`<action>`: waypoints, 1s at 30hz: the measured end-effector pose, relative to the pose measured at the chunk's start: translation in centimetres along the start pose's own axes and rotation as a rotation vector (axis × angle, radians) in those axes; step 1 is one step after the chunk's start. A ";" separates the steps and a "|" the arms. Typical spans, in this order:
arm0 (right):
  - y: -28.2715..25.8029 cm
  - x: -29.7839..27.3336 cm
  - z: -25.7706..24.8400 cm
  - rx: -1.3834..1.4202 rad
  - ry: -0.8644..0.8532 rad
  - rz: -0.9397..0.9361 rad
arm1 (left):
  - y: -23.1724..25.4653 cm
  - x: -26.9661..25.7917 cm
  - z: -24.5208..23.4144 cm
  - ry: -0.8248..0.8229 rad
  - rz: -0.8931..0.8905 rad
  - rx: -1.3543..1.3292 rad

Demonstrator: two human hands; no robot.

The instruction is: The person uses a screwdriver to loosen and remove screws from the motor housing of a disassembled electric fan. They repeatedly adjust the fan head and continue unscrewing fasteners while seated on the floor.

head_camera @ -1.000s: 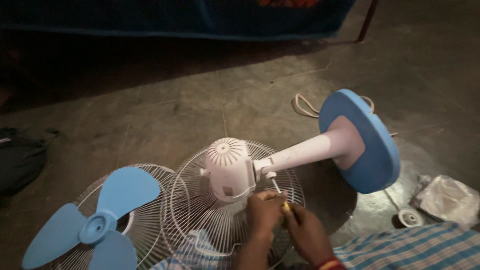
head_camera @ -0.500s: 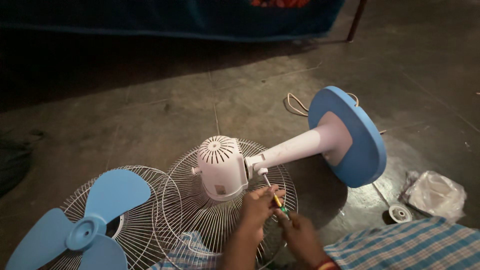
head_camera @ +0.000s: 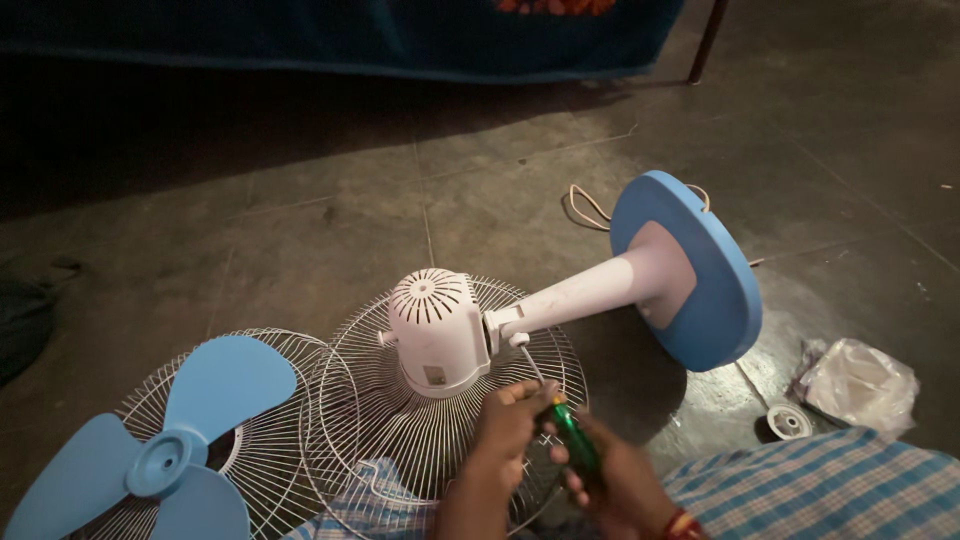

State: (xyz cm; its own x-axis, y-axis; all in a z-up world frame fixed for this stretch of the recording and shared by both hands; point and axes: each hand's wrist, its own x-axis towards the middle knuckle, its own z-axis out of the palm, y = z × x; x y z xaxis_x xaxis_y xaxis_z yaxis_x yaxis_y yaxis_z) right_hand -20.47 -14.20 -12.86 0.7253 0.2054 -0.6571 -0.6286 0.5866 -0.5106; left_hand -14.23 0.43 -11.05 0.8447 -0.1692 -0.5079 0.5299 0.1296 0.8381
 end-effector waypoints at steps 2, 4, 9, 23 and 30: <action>0.7 0.3 -1.0 -0.043 -0.062 -0.010 | 0.0 -0.2 0.0 -0.096 0.015 -0.119; 1.8 1.1 -0.9 -0.111 0.011 -0.070 | 0.2 -0.5 -0.4 -0.099 -0.001 -0.151; 2.7 2.1 -0.2 -0.659 0.359 -0.530 | -0.1 -1.2 0.9 -0.049 0.148 -0.155; 2.1 -1.8 2.7 -1.187 0.552 -1.024 | -1.5 -1.2 1.4 0.005 0.101 -0.122; 1.1 0.7 -0.5 0.038 -0.085 -0.077 | -1.5 -0.2 0.7 -0.043 -0.047 -0.302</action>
State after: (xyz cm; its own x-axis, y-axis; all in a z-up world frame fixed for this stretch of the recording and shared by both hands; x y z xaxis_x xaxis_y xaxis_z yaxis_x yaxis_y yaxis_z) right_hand -20.78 -13.78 -14.17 0.7932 0.2234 -0.5664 -0.5603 0.6320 -0.5354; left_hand -15.27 -0.37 -12.11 0.8181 -0.2225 -0.5303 0.5724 0.4037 0.7137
